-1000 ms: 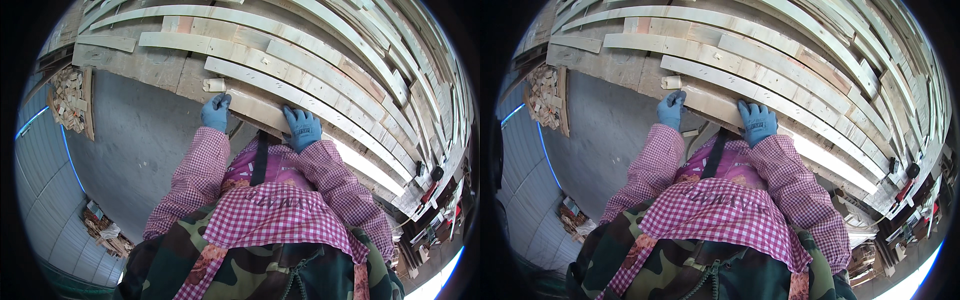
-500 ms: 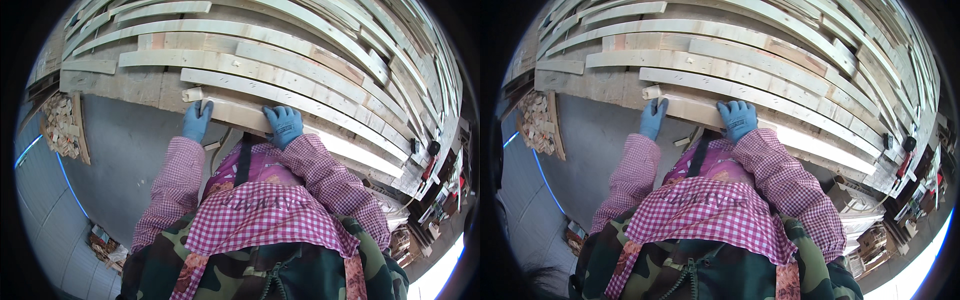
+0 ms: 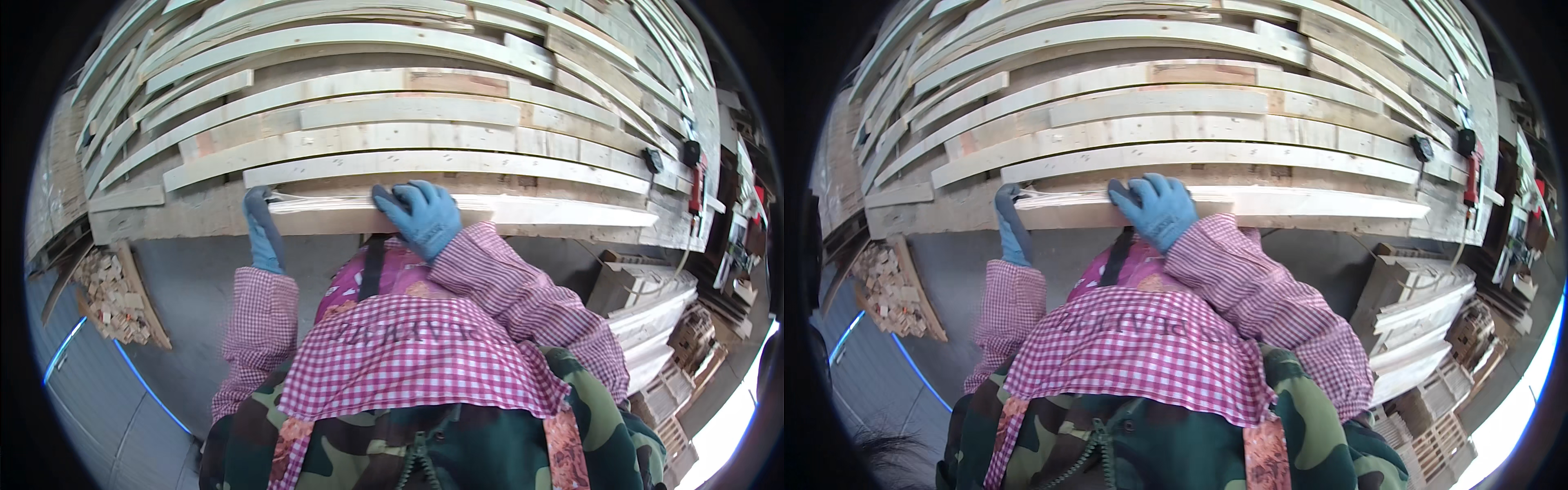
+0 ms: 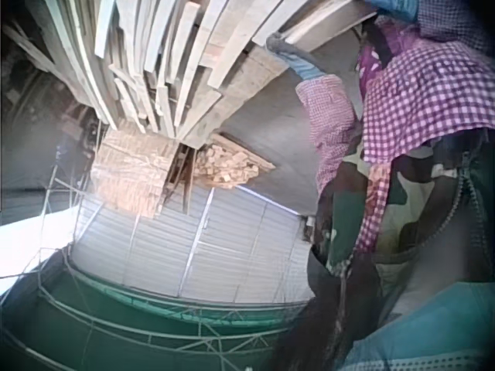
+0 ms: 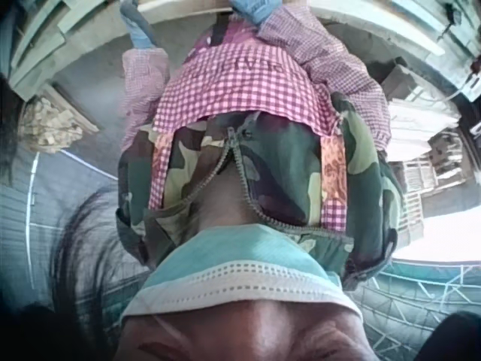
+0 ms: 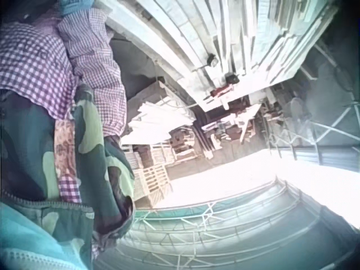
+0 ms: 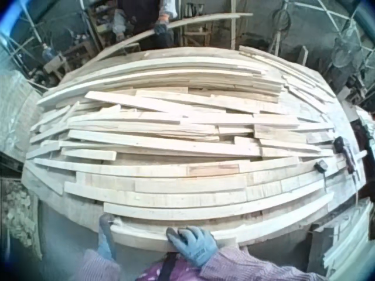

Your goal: The person measures and aligns wooden planks on a workbench, then uses a nail gun to fasten them together. The person repeatedly picks up planks, measures them, and secures them in place.

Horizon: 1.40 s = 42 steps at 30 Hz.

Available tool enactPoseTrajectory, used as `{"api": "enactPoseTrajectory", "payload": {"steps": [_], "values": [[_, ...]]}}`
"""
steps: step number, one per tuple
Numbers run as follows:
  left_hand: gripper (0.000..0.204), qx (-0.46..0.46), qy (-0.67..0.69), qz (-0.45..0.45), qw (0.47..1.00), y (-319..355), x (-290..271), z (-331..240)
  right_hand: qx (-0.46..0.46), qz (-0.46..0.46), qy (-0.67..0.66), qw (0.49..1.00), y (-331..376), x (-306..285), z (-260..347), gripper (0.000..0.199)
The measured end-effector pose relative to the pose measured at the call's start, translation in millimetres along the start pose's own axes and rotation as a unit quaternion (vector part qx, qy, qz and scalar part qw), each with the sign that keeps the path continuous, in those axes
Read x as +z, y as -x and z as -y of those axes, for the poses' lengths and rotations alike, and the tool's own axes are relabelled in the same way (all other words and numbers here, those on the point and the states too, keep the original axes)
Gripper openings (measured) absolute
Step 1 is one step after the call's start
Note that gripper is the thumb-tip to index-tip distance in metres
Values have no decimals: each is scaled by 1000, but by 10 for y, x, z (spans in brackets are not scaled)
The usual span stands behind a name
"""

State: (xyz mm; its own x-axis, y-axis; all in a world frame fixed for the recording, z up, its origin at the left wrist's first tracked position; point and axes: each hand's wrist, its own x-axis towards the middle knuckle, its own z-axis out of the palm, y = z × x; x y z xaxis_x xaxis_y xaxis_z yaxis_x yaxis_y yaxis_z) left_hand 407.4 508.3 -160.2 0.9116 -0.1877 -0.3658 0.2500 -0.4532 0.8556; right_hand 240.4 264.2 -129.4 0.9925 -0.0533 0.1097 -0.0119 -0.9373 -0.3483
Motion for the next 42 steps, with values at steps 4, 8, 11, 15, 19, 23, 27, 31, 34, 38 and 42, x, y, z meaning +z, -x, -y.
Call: {"api": "enactPoseTrajectory", "payload": {"steps": [4, 8, 11, 15, 19, 23, 27, 31, 34, 38, 42], "values": [[84, 3, 136, 24, 990, 155, 28, -572, -4, -71, 11, 997, 77, -266, 25, 72], [91, -17, 188, 68, 980, 389, 23, -982, 15, -100, 12, 995, 106, -425, 68, 52], [87, 4, 210, 66, 976, 375, 57, -1113, 6, -134, 43, 990, 90, -495, 71, 52], [74, -16, 266, 18, 964, 182, 28, -803, 4, -158, 17, 987, 61, -536, 31, 44], [65, -12, 199, 43, 979, 420, 61, -1004, -44, -133, 9, 990, 14, -407, -39, 44], [49, -50, 126, 13, 991, 245, 62, -563, -54, 54, -2, 997, 33, -398, -130, 59], [53, -192, 127, -11, 973, 207, 146, -317, 11, 203, -4, 979, 55, -556, -194, 74], [58, -208, 80, 39, 974, 282, 178, -252, 103, 306, 11, 946, 214, -188, -390, 82], [62, -169, -71, -25, 983, 16, 222, 231, 118, 298, 17, 947, 345, -131, -525, 75], [64, -204, -77, -11, 976, -232, 209, 483, 118, 236, 44, 964, 551, 135, -756, 65], [63, -262, 116, -65, 956, -267, 208, 620, 147, 164, 31, 975, 801, -278, -1097, 69]]}}
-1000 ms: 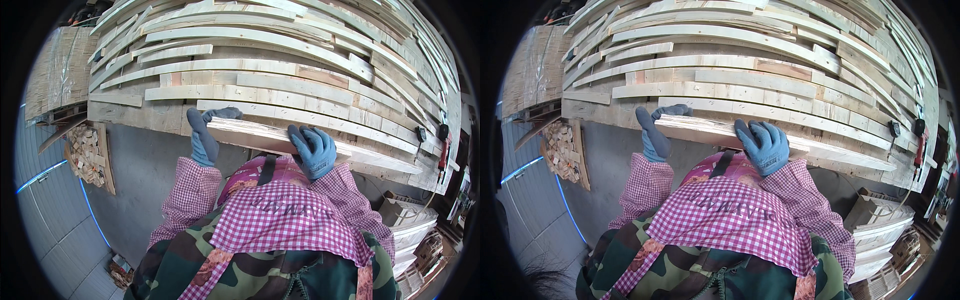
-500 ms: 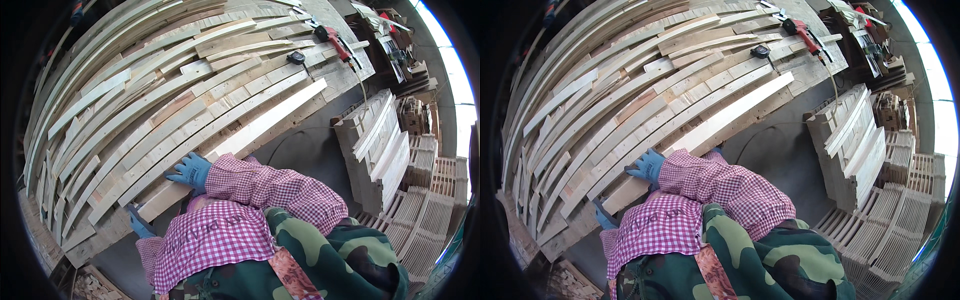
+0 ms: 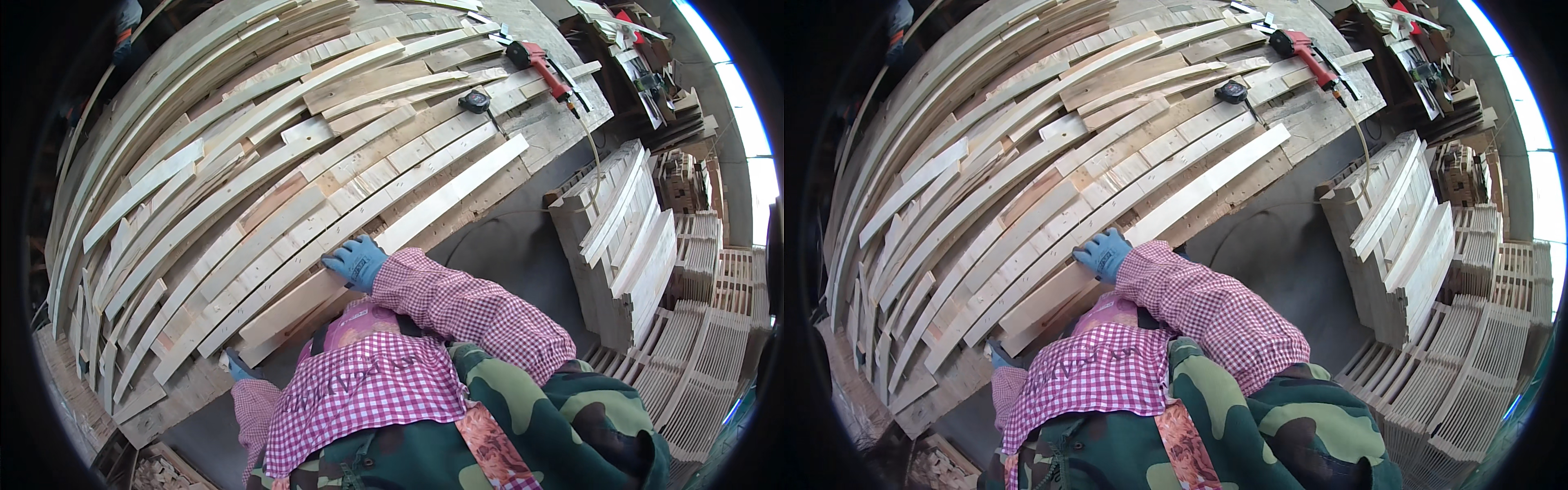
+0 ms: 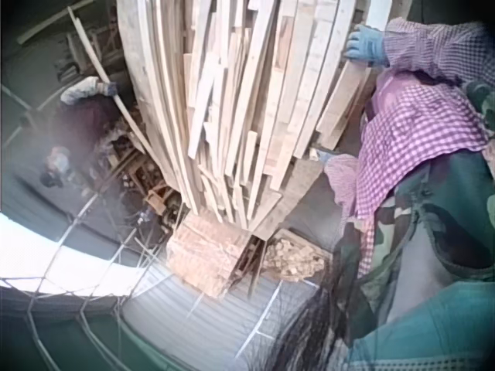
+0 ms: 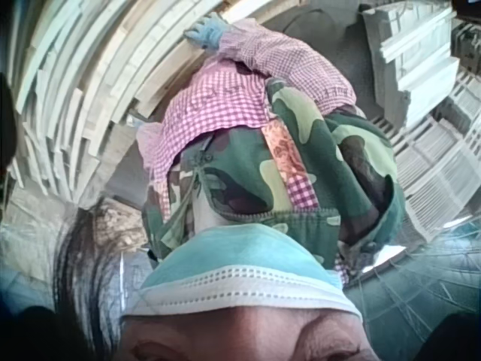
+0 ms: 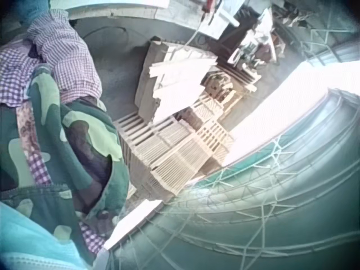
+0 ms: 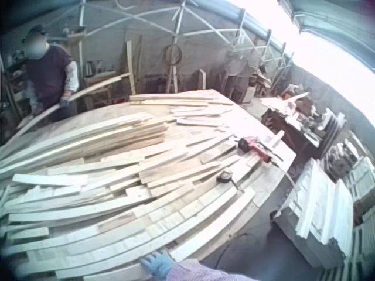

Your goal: The person measures and aligns wooden planks on a workbench, then uses a nail gun to fasten them together. The person repeatedly picks up planks, measures them, and secures them in place.

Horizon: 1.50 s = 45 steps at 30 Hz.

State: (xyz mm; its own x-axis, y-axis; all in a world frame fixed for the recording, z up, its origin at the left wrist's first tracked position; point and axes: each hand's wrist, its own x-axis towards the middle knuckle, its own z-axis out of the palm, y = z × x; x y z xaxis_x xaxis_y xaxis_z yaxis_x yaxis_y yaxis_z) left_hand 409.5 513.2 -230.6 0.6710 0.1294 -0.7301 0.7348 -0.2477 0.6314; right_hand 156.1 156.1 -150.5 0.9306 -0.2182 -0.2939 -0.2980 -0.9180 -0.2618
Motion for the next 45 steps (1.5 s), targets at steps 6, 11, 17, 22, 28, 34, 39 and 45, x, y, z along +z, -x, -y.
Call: {"api": "enactPoseTrajectory", "payload": {"steps": [6, 11, 17, 22, 28, 34, 39, 45], "values": [[49, 253, -133, -256, 923, 57, 184, 235, 71, 30, 7, 997, -146, -473, -972, 82], [42, 285, -28, -211, 935, 703, 414, 151, 66, -140, -89, 984, -81, -762, -2176, 81], [27, 232, 39, -272, 933, 1466, 385, 1297, 219, -19, 124, 968, 323, -989, -4113, 94], [39, 31, 203, -94, 974, 2666, 1418, 1045, 186, 51, -36, 981, 381, -626, -5122, 94], [39, -11, 169, 155, 973, 3149, 1842, 467, 169, -242, -388, 873, 236, -847, -4425, 47], [45, -28, 94, 327, 940, 3322, 2480, 21, -158, 16, -423, 892, 367, -1190, -1421, 67], [35, 32, 120, 309, 943, 3126, 2197, 100, -237, 136, -212, 938, 354, -1162, -549, 87], [34, 1, 73, 343, 936, 3035, 1926, 155, -229, 194, -178, 937, 456, -1208, -339, 85]]}}
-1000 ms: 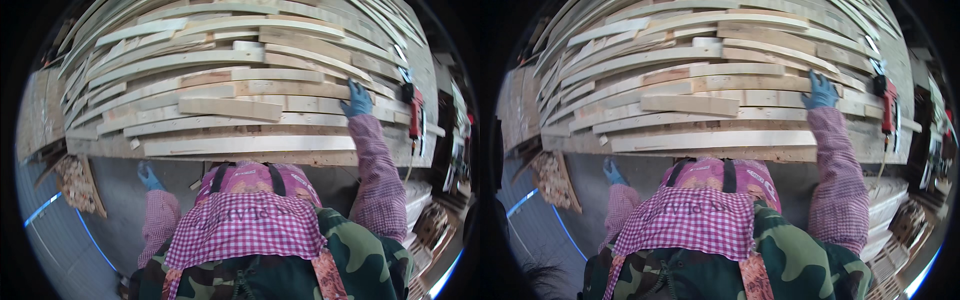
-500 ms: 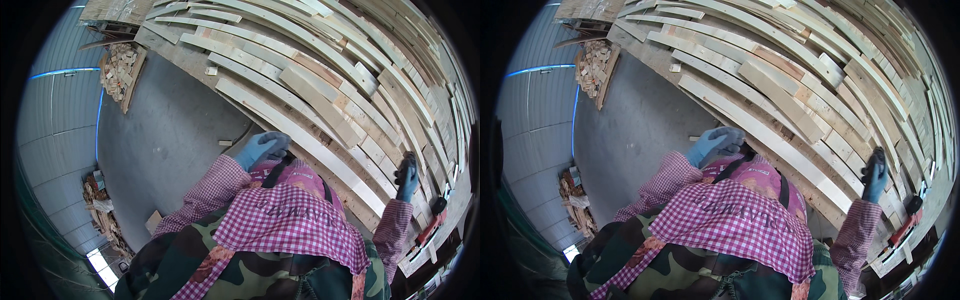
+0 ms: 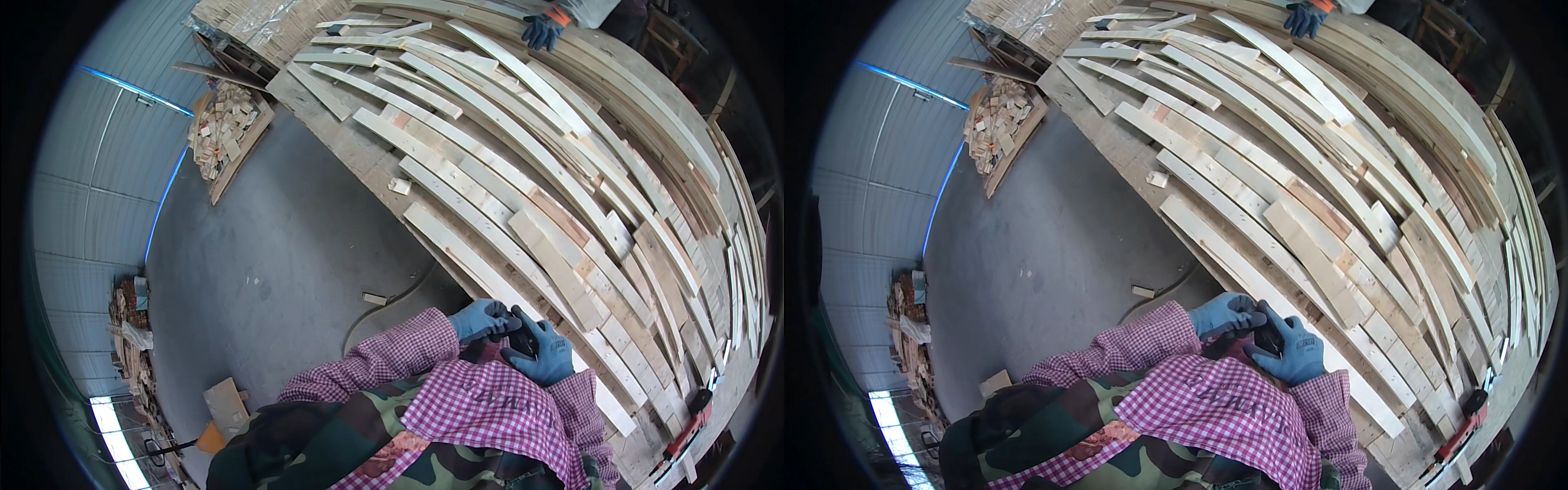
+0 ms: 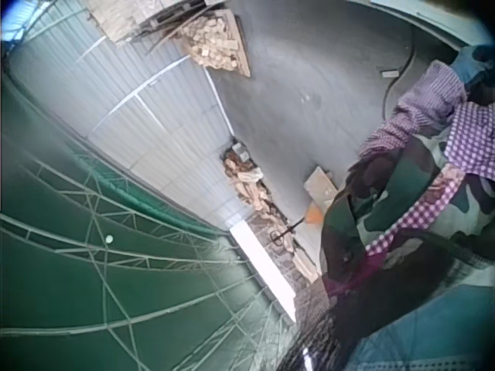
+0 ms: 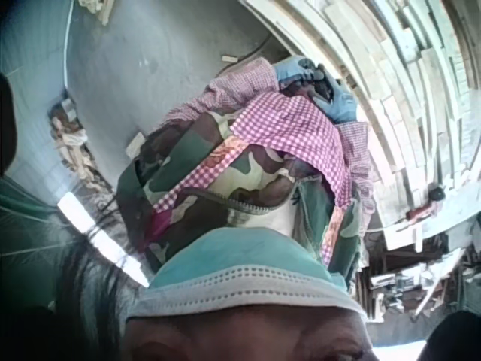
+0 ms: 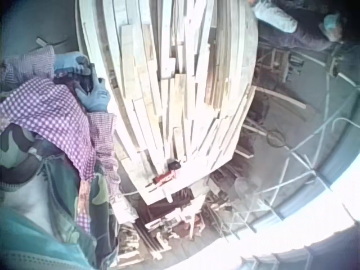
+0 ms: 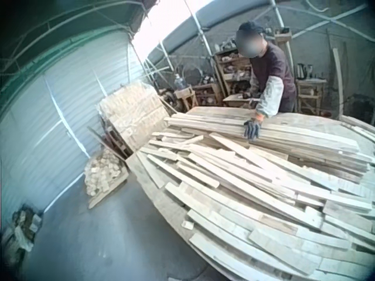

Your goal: The person measures and aligns wooden planks on a workbench, then uses a nail gun to fasten them together. The person repeatedly picks up planks, measures them, and secures them in place.

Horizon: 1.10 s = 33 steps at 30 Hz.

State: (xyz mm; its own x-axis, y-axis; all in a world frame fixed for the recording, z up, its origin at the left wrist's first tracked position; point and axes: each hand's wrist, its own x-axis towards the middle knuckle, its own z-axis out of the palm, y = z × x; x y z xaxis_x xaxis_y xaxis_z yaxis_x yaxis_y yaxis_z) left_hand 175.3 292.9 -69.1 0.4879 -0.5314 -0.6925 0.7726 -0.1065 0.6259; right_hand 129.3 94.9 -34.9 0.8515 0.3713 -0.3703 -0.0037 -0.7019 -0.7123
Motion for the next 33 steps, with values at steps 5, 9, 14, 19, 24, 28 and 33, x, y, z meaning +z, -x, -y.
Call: {"api": "enactPoseTrajectory", "payload": {"steps": [5, 9, 14, 19, 24, 28, 33], "values": [[30, 39, 175, -155, 971, 24, -744, -265, 80, -2, 52, 995, 235, -22, -195, 81], [22, 101, 386, -275, 875, 92, -1794, -439, 200, 66, 151, 966, 808, -122, -561, 75], [21, 124, 396, -307, 857, -122, -1774, -204, 257, 68, 100, 959, 1294, -16, -984, 68], [30, 160, 16, -349, 923, -533, -1683, 1011, 272, 75, 52, 958, 970, -74, -943, 61], [60, 127, -618, -208, 747, -218, -865, 645, 276, 120, 40, 953, 651, -128, -965, 61], [68, 132, -709, -147, 677, -281, -658, 647, 251, 153, 50, 955, 336, -221, -826, 63], [78, 116, -743, -146, 643, -373, -430, 714, 241, 218, 100, 941, -52, -202, -747, 74]]}}
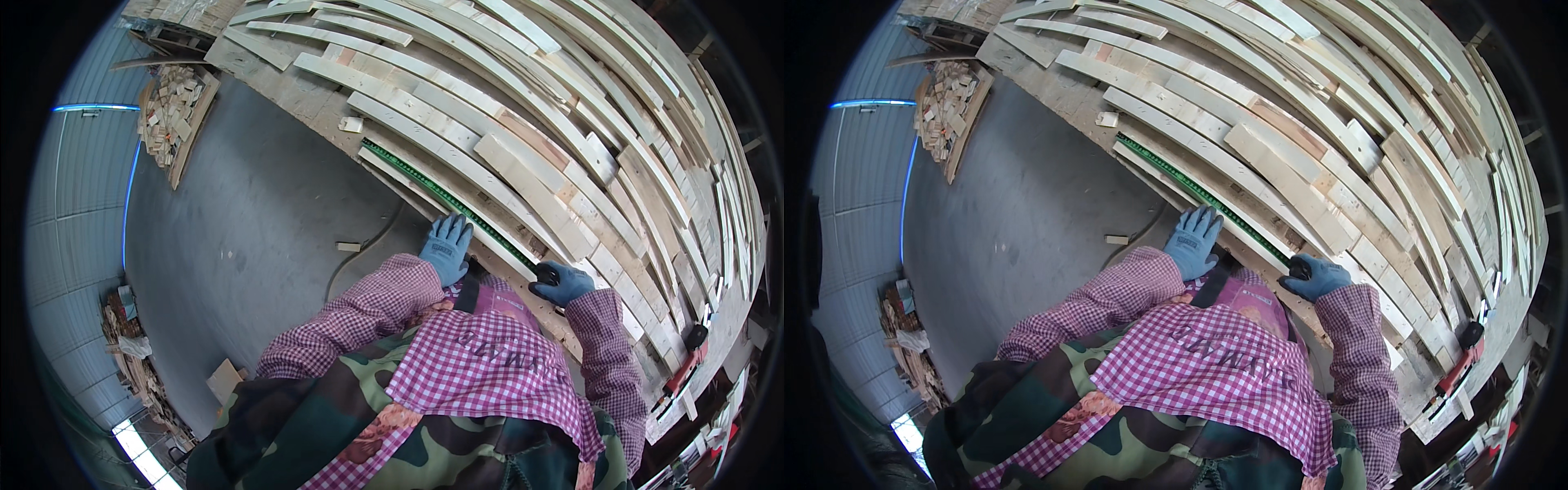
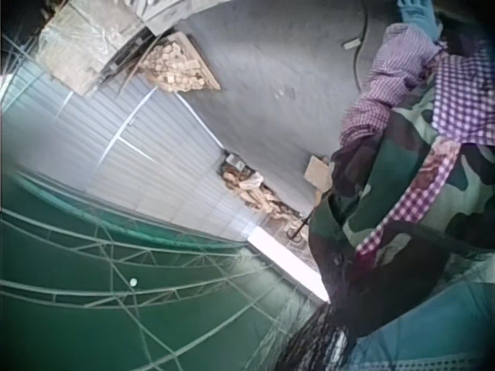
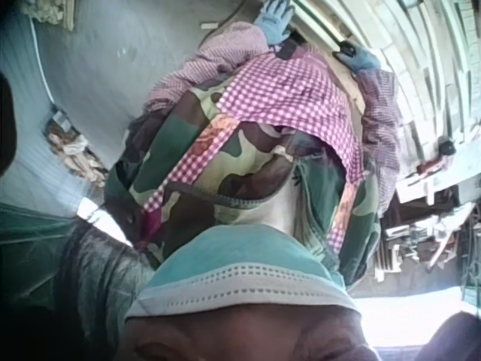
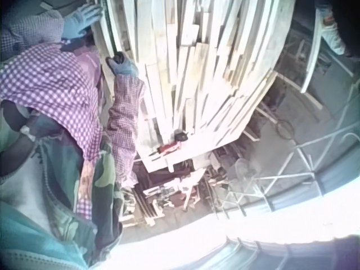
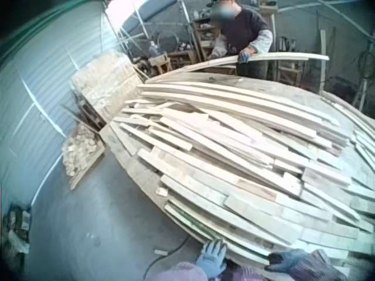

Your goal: The person measures and aligns wooden planks on a workbench, then uses a nail gun to fasten them together. The person repeatedly picks up planks, measures them, and secures them in place.

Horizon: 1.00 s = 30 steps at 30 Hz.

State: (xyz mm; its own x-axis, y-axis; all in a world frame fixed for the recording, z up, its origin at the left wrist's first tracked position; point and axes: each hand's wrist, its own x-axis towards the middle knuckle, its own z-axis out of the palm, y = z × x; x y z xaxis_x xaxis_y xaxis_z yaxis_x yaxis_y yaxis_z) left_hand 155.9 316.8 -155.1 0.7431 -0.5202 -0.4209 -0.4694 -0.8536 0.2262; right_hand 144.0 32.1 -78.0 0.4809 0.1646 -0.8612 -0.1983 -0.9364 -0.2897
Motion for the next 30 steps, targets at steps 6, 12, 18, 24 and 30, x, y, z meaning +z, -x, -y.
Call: {"api": "enactPoseTrajectory", "payload": {"steps": [6, 12, 18, 24, 30], "values": [[86, -35, -56, 37, 997, -227, 122, -120, 11, -48, 20, 999, 143, 79, -433, 72], [93, -64, -88, 85, 990, -255, 158, -119, 127, -131, 14, 983, 803, 698, -1895, 63], [93, -183, -162, 224, 943, -396, -65, -397, 292, -161, -36, 942, 1725, 1576, -3464, 63], [101, -213, -42, 233, 948, -400, 314, 164, 360, -125, -101, 919, 1833, 1886, -4088, 66], [97, -207, -7, 232, 950, -510, 366, 85, 354, -146, -118, 916, 1735, 2006, -4080, 63]]}}
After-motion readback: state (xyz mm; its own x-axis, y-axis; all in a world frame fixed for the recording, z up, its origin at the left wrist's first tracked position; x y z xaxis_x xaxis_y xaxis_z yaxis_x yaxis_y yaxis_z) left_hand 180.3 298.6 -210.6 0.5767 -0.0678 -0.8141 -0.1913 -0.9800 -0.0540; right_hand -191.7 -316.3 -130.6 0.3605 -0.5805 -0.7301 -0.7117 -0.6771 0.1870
